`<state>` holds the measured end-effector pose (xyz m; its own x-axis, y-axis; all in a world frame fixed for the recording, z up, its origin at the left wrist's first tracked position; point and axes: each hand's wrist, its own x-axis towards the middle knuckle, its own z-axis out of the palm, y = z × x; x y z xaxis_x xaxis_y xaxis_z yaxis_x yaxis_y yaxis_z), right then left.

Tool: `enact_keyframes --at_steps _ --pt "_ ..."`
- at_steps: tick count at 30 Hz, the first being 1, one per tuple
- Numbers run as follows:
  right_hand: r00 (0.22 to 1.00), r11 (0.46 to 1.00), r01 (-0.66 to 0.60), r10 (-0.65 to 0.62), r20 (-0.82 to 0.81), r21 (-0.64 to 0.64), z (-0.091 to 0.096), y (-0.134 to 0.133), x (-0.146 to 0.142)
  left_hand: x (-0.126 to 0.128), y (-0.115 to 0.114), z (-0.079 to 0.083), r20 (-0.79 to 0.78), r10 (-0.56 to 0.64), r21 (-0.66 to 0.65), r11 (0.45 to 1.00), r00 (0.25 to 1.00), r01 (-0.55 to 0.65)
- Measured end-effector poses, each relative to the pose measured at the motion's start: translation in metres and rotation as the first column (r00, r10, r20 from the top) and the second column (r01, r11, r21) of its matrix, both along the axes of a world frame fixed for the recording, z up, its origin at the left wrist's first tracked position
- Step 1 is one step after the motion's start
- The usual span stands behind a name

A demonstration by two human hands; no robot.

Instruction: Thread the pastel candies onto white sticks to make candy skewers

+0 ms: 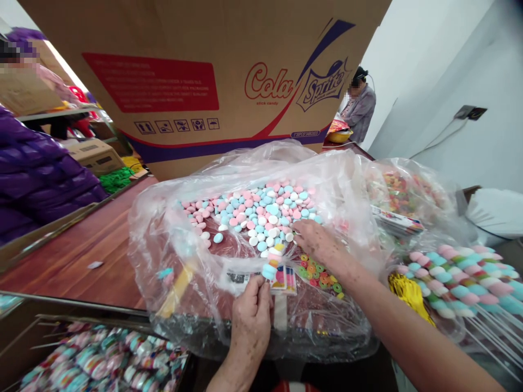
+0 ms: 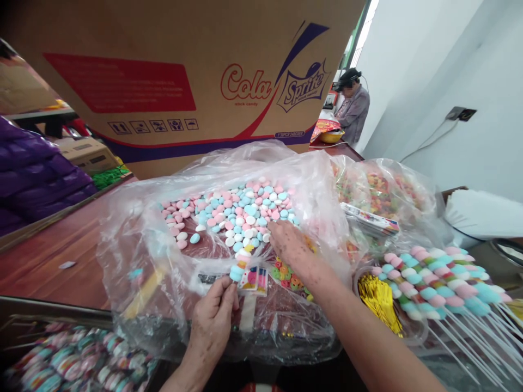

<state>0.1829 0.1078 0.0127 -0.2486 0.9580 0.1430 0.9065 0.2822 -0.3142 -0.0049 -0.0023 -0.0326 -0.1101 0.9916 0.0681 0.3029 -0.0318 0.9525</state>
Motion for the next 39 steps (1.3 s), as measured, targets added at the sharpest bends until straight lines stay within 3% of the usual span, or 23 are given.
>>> enact_keyframes --at_steps 8,15,21,27,34,39 --pt "0.989 0.996 -0.053 0.063 0.137 -0.074 0.003 0.005 -0.023 -0.003 0.003 -0.007 -0.038 -0.029 0.016 0.999 0.999 0.029" --pt "0.972 0.971 -0.196 0.211 0.102 -0.135 0.002 -0.010 -0.010 -0.003 0.002 -0.005 -0.038 0.001 0.022 1.000 0.999 -0.001" --pt "0.995 1.000 0.008 -0.007 -0.100 0.009 0.001 -0.002 0.009 -0.005 0.003 -0.011 -0.055 0.003 0.014 1.000 0.998 -0.002" --pt "0.980 0.998 0.060 -0.060 -0.191 -0.007 -0.004 0.007 0.017 -0.006 0.001 -0.011 -0.039 -0.004 0.005 1.000 0.999 0.005" --pt "0.987 0.988 -0.065 0.043 -0.155 -0.141 0.002 0.009 0.004 -0.005 0.003 -0.010 -0.067 -0.006 0.010 1.000 0.998 0.007" --pt "0.990 0.982 -0.081 0.059 -0.127 -0.170 -0.005 0.018 0.000 -0.004 0.002 -0.010 -0.050 -0.006 0.014 1.000 0.999 0.007"
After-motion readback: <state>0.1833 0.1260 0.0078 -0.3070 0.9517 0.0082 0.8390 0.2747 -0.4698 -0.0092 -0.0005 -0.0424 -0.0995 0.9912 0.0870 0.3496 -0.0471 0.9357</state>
